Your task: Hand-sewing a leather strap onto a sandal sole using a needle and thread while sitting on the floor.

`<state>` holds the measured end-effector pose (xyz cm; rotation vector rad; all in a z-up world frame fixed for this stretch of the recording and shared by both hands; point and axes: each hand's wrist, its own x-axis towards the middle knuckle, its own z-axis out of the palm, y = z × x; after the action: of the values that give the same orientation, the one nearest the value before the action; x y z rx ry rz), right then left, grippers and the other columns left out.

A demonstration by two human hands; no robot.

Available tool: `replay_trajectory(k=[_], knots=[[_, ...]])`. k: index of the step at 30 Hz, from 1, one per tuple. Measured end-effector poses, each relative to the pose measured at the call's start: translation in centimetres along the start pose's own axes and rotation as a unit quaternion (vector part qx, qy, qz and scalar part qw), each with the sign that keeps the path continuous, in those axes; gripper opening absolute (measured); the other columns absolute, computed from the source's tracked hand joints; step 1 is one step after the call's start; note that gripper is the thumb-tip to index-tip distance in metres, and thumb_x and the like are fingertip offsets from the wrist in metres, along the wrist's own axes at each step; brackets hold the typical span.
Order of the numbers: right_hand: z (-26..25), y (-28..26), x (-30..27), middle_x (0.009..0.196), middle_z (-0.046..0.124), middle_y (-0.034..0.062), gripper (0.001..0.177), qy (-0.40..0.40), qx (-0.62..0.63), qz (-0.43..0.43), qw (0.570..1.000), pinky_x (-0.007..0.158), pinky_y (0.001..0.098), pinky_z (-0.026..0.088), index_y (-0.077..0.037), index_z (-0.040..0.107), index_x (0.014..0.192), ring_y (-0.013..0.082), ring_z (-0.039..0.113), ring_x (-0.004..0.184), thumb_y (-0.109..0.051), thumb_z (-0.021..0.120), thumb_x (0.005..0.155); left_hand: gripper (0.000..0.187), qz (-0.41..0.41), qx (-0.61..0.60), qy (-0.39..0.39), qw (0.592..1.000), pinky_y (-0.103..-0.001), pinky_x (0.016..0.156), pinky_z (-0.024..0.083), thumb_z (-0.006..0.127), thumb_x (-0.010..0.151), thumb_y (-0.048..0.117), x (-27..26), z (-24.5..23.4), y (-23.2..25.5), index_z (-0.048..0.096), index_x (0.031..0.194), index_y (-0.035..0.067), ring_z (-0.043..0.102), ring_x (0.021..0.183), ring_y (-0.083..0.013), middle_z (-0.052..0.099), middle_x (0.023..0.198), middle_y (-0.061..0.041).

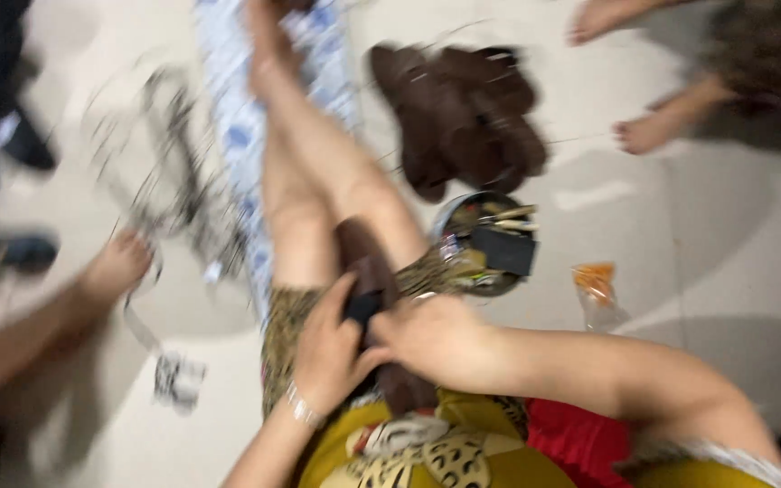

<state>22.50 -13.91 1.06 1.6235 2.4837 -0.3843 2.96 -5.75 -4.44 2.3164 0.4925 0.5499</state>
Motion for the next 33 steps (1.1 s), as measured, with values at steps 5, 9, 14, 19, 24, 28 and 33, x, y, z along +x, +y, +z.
replay_trajectory(k=[5, 9, 14, 19, 24, 28, 33], knots=[[-2.1, 0.6, 0.1, 0.076, 0.067, 0.0161, 0.020, -0.012, 0.183, 0.027, 0.983, 0.047, 0.0410, 0.054, -0.003, 0.052, 0.105, 0.0323, 0.069, 0.056, -0.015, 0.058, 0.091, 0.083, -0.277, 0.038, 0.057, 0.958, -0.041, 0.085, 0.056, 0.090, 0.064, 0.035, -6.3, 1.6, 0.3, 0.057, 0.133, 0.001, 0.067, 0.103, -0.0365, 0.064, 0.124, -0.022], [-2.2, 0.7, -0.3, 0.077, 0.064, 0.0187, 0.019, 0.028, 0.195, 0.035, 0.980, 0.046, 0.0422, 0.053, -0.001, 0.054, 0.101, 0.0340, 0.068, 0.056, -0.011, 0.063, 0.087, 0.013, -0.225, 0.005, 0.120, 0.967, -0.031, 0.072, 0.059, 0.082, 0.073, 0.012, -14.3, 1.9, -6.6, 0.072, 0.079, 0.004, 0.071, 0.070, -0.0214, 0.073, 0.084, -0.012], [-1.4, 1.2, 0.7, 0.082, 0.066, 0.0121, 0.021, 0.071, 0.141, 0.014, 0.987, 0.038, 0.0431, 0.053, -0.012, 0.065, 0.105, 0.0311, 0.065, 0.052, -0.017, 0.058, 0.086, 0.020, -0.419, -0.660, 0.130, 0.610, -0.043, 0.070, 0.052, 0.067, 0.091, 0.003, -8.2, -0.1, 3.3, 0.063, 0.098, -0.015, 0.062, 0.073, -0.0325, 0.065, 0.082, -0.025], [-2.7, 3.2, 2.6, 0.090, 0.069, 0.0067, 0.015, -0.079, 0.182, -0.018, 0.980, 0.064, 0.0450, 0.057, -0.016, 0.068, 0.098, 0.0318, 0.070, 0.074, -0.026, 0.068, 0.086, 0.007, -0.567, -0.529, 0.137, 0.616, -0.034, 0.053, 0.052, 0.062, 0.094, -0.007, -5.2, 2.3, 3.5, 0.059, 0.100, -0.009, 0.060, 0.057, -0.0234, 0.065, 0.074, -0.018], [-5.0, 2.2, 0.8, 0.084, 0.066, 0.0125, 0.013, -0.043, 0.110, -0.008, 0.993, 0.046, 0.0453, 0.055, -0.016, 0.067, 0.096, 0.0336, 0.067, 0.053, -0.024, 0.062, 0.087, 0.016, -0.521, -0.562, 0.174, 0.618, -0.031, 0.049, 0.054, 0.059, 0.093, -0.015, -3.3, 2.4, 3.8, 0.047, 0.097, -0.006, 0.060, 0.053, -0.0202, 0.060, 0.074, -0.014], [-7.5, 4.9, -6.1, 0.082, 0.063, 0.0010, 0.013, -0.035, 0.060, 0.141, 0.988, 0.051, 0.0439, 0.056, -0.024, 0.061, 0.098, 0.0283, 0.067, 0.055, -0.031, 0.062, 0.087, 0.016, -0.513, -0.568, 0.159, 0.624, -0.029, 0.046, 0.054, 0.064, 0.092, -0.010, -4.4, 1.9, 2.5, 0.050, 0.096, -0.004, 0.060, 0.051, -0.0187, 0.063, 0.073, -0.014], [-1.1, 6.2, -8.9, 0.108, 0.080, -0.0101, 0.044, -0.111, 0.289, 0.277, 0.910, 0.073, 0.0322, 0.065, -0.038, 0.068, 0.123, 0.0114, 0.080, 0.080, -0.056, 0.063, 0.084, 0.008, -0.483, -0.570, 0.126, 0.653, -0.025, 0.040, 0.046, 0.063, 0.092, -0.010, -6.5, 0.7, 1.5, 0.059, 0.091, -0.004, 0.055, 0.046, -0.0150, 0.063, 0.064, -0.010]])
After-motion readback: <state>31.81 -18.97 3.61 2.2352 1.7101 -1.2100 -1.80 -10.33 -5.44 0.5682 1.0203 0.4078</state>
